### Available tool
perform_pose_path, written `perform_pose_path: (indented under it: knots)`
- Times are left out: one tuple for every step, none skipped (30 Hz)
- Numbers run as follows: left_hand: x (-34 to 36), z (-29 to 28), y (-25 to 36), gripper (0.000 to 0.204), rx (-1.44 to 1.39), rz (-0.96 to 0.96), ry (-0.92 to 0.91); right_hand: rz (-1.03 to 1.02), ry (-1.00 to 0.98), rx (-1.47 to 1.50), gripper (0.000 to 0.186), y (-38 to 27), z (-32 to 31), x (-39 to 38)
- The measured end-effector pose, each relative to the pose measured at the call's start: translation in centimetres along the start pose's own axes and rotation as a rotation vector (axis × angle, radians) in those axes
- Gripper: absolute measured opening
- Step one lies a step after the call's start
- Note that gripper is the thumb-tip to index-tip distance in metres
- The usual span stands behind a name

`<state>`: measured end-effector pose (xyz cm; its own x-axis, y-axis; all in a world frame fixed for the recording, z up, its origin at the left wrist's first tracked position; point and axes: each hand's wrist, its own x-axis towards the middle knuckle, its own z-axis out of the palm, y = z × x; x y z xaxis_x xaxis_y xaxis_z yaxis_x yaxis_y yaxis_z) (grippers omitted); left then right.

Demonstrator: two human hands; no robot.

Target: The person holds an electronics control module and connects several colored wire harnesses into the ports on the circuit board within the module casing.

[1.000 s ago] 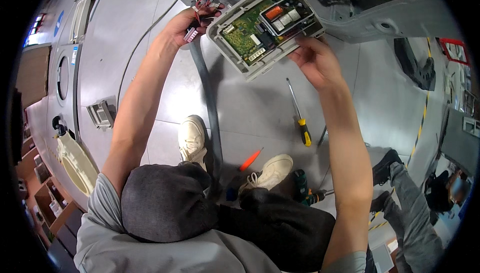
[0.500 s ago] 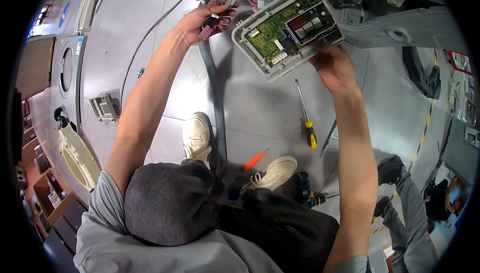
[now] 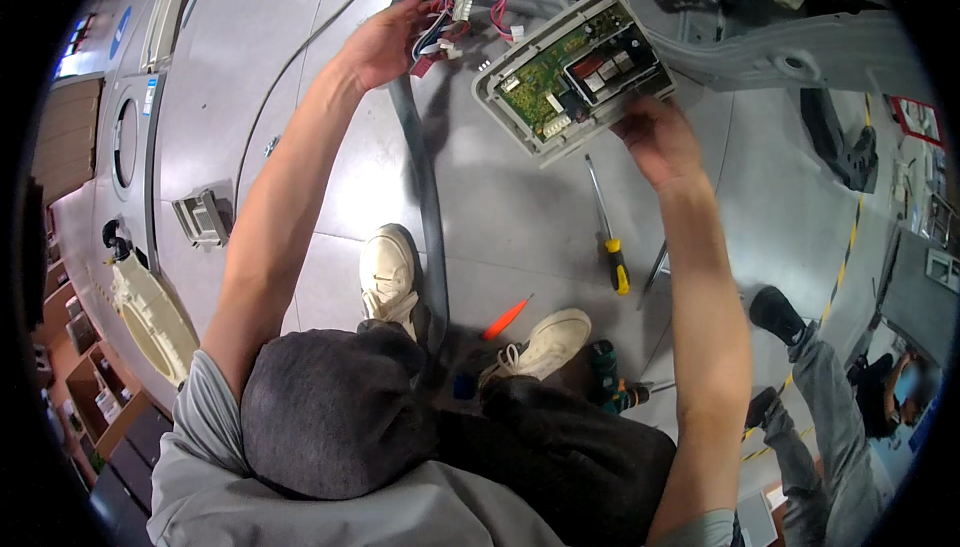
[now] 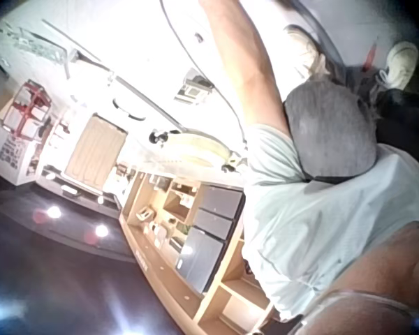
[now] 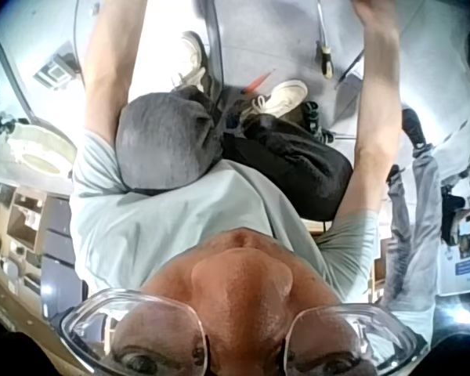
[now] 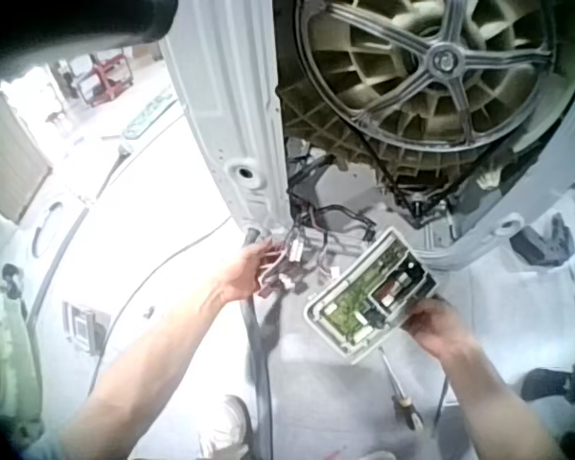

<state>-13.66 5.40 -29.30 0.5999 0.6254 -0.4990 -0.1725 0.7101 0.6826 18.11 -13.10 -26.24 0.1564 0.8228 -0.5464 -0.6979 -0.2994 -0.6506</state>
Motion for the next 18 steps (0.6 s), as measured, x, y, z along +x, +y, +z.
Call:
perform_pose_path:
  knots:
    - [0.2,-0.1,0.1,0.037,0.022,0.005,0.010,0.013,0.008,-0.002,0.038,0.0,0.0,0.0]
    - [0.4,-0.2,0.2,0.036,0.083,0.041,0.107,0.006,0.008,-0.006,0.039,0.0,0.1,0.0]
    - [0.6,-0.2,0.3,0.035,0.144,0.076,0.205,0.000,0.009,-0.010,0.040,0.0,0.2,0.0]
    - [0.7,-0.1,0.3,0.034,0.204,0.108,0.301,-0.005,0.013,-0.014,0.040,0.0,0.1,-0.1]
    - [0.3,0.9,0.7,0.032,0.378,0.169,0.417,-0.006,0.005,-0.009,0.040,0.0,-0.2,-0.1]
    - [-0.1,1.9,1.2,0.030,0.553,0.230,0.531,-0.007,-0.003,-0.004,0.040,0.0,-0.4,0.0]
    - [-1.0,3.0,1.7,0.028,0.728,0.290,0.649,-0.004,-0.014,0.002,0.040,0.0,-0.5,-0.1]
    - [-1.3,3.7,1.7,0.024,0.831,0.447,0.619,0.000,-0.015,-0.002,0.039,0.0,-0.2,-0.1]
    - [-1.5,4.3,1.7,0.020,0.931,0.604,0.585,0.003,-0.015,-0.006,0.039,0.0,0.2,-0.1]
    - [-2.0,5.1,1.8,0.018,1.028,0.762,0.547,0.008,-0.016,-0.011,0.038,0.0,0.5,-0.1]
    - [-2.4,6.6,1.7,0.014,1.041,0.861,0.456,0.013,-0.017,-0.015,0.037,0.0,0.1,0.0]
    - [-2.8,7.9,1.9,0.015,1.149,1.015,0.344,0.018,-0.018,-0.019,0.037,-0.1,-0.3,0.1]
    - [-3.3,9.0,2.5,0.016,1.258,1.172,0.229,0.022,-0.027,-0.019,0.036,-0.1,-0.2,0.2]
    - [-3.2,9.3,2.4,0.016,1.346,1.236,0.163,0.021,-0.019,-0.029,0.035,-0.1,-0.2,0.1]
    - [-3.1,9.6,2.2,0.016,1.427,1.303,0.094,0.020,-0.010,-0.039,0.035,-0.2,-0.1,0.0]
    - [-2.8,9.5,1.4,0.015,1.494,1.279,0.083,0.018,-0.002,-0.049,0.034,-0.3,0.3,-0.1]
    - [-2.5,9.3,0.8,0.015,1.561,1.253,0.072,0.016,-0.008,-0.032,0.034,-0.3,0.5,-0.2]
    - [-2.3,8.9,0.4,0.017,1.604,1.222,0.061,0.015,-0.015,-0.014,0.034,-0.3,0.8,-0.3]
